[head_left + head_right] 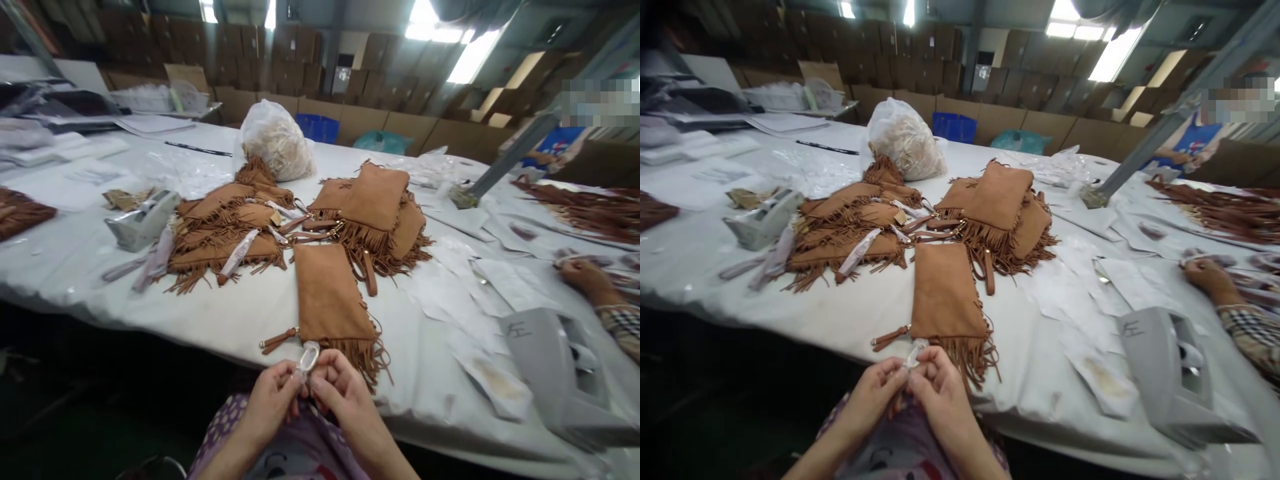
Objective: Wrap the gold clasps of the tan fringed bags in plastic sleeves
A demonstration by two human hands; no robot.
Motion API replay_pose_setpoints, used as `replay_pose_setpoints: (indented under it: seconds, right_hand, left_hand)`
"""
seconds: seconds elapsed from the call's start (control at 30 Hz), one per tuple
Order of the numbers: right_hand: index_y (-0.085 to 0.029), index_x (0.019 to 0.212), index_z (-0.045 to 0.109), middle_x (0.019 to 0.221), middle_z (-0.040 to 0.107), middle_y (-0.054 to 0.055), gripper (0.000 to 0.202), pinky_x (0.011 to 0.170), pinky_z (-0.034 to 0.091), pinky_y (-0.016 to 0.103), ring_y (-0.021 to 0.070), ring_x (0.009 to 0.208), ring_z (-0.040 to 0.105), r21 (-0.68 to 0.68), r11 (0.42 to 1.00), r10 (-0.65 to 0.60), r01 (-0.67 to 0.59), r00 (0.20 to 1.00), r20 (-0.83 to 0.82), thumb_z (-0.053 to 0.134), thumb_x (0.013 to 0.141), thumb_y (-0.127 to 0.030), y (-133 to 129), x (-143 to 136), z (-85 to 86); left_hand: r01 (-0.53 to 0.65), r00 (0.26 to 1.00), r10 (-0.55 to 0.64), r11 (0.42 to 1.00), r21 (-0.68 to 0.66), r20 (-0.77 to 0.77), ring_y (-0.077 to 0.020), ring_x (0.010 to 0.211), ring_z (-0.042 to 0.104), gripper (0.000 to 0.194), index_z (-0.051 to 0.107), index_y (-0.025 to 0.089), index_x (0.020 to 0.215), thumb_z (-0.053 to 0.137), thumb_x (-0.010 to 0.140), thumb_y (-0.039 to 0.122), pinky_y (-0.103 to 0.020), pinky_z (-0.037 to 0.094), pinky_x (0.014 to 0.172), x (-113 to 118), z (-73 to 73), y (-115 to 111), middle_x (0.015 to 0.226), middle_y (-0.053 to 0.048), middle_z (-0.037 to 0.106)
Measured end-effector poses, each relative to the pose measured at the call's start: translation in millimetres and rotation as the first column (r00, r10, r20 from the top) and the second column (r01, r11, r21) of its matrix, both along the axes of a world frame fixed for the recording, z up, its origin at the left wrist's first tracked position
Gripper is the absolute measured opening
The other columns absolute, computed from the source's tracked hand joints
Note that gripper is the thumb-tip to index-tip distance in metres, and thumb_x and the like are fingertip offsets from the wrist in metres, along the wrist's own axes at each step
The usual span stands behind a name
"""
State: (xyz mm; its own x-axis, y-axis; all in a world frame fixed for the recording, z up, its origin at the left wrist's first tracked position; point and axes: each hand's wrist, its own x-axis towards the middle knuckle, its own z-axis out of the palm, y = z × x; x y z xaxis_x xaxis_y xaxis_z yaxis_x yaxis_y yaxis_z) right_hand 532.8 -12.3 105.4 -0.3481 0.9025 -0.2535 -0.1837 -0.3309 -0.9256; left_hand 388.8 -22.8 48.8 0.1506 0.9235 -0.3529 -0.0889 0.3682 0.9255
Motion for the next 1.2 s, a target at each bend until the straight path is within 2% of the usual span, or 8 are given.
replay_pose_setpoints:
  seconds: [0.17, 0.5, 0.6, 0.7, 0.8, 0.9, 1.0, 1.2]
  right_hand:
    - [-0.020, 0.086, 0.043, 0.057, 0.054, -0.007, 0.035, 0.045, 0.029, 0.018, 0.0077, 0.047, 0.045, -0.011, 0.990, -0.137, 0.141, 0.978, 0.160, 0.069, 0.073, -0.040, 8, -12, -33.9]
    - [-0.020, 0.081, 0.043, 0.049, 0.052, -0.008, 0.028, 0.041, 0.030, 0.018, 0.0092, 0.042, 0.048, 0.016, 0.980, -0.189, 0.196, 0.919, 0.346, 0.066, 0.071, -0.034, 12, -16, -35.9]
    - [-0.021, 0.082, 0.041, 0.045, 0.051, -0.009, 0.030, 0.040, 0.028, 0.017, 0.0098, 0.040, 0.047, 0.014, 0.975, -0.210, 0.221, 0.903, 0.374, 0.066, 0.069, -0.034, 12, -17, -38.5]
    - [-0.021, 0.083, 0.041, 0.044, 0.051, -0.010, 0.032, 0.038, 0.026, 0.017, 0.0095, 0.037, 0.045, 0.023, 0.971, -0.228, 0.236, 0.900, 0.372, 0.066, 0.069, -0.035, 12, -19, -42.2]
    - [-0.021, 0.085, 0.041, 0.044, 0.050, -0.010, 0.033, 0.038, 0.025, 0.017, 0.0083, 0.036, 0.040, 0.047, 0.966, -0.253, 0.256, 0.885, 0.391, 0.066, 0.068, -0.036, 12, -20, -47.6]
    - [-0.021, 0.086, 0.041, 0.045, 0.048, -0.011, 0.035, 0.038, 0.026, 0.017, 0.0076, 0.036, 0.037, 0.067, 0.969, -0.244, 0.237, 0.881, 0.406, 0.066, 0.068, -0.036, 13, -20, -50.8]
    - [-0.021, 0.087, 0.042, 0.044, 0.045, -0.012, 0.038, 0.038, 0.025, 0.018, 0.0079, 0.036, 0.036, 0.073, 0.974, -0.226, 0.216, 0.880, 0.418, 0.067, 0.066, -0.041, 13, -19, -49.3]
    - [-0.020, 0.090, 0.046, 0.044, 0.052, -0.007, 0.054, 0.039, 0.029, 0.020, 0.0102, 0.037, 0.041, 0.007, 0.977, -0.192, 0.213, 0.869, 0.456, 0.075, 0.058, -0.053, 23, -19, -47.2]
  left_hand:
    - [0.022, 1.000, -0.021, 0.999, 0.048, -0.019, -0.0066, 0.042, 0.048, 0.035, 0.059, 0.014, 0.090, 0.051, 0.086, 0.047, -0.016, 0.034, 0.037, -2, -1.7, -2, 0.069, -0.001, 0.061]
    - [0.021, 0.999, -0.022, 0.999, 0.026, 0.034, -0.0052, 0.039, 0.045, 0.038, 0.060, 0.014, 0.090, 0.052, 0.084, 0.050, -0.015, 0.032, 0.035, -4, -4.2, 0, 0.069, -0.002, 0.062]
    - [-0.037, 0.996, 0.038, 0.999, -0.014, 0.080, -0.0047, 0.033, 0.043, 0.042, 0.058, 0.014, 0.081, 0.051, 0.082, 0.055, -0.015, 0.029, 0.031, 0, -6.3, 2, 0.065, -0.002, 0.063]
    - [-0.124, 0.983, 0.142, 0.981, -0.149, 0.118, -0.0049, 0.028, 0.039, 0.046, 0.053, 0.015, 0.071, 0.050, 0.078, 0.060, -0.014, 0.024, 0.027, 6, -8.0, 4, 0.054, 0.000, 0.059]
    - [-0.220, 0.966, 0.242, 0.954, -0.205, 0.092, -0.0057, 0.027, 0.040, 0.039, 0.051, 0.016, 0.076, 0.055, 0.075, 0.055, -0.013, 0.024, 0.027, 10, -8.4, 5, 0.052, 0.001, 0.060]
    - [-0.328, 0.944, 0.330, 0.935, -0.134, -0.012, -0.0080, 0.027, 0.041, 0.035, 0.048, 0.018, 0.086, 0.060, 0.073, 0.048, -0.014, 0.023, 0.028, 9, -6.3, 7, 0.044, 0.006, 0.055]
    - [-0.321, 0.946, 0.314, 0.942, -0.093, -0.079, -0.0073, 0.028, 0.040, 0.027, 0.054, 0.016, 0.081, 0.059, 0.074, 0.042, -0.014, 0.023, 0.029, 7, -0.3, 8, 0.042, 0.007, 0.049]
    - [-0.314, 0.949, 0.314, 0.924, -0.220, -0.035, -0.0092, 0.031, 0.044, 0.023, 0.064, 0.012, 0.067, 0.061, 0.072, 0.033, -0.019, 0.027, 0.031, 2, 5.5, 20, 0.045, 0.002, 0.053]
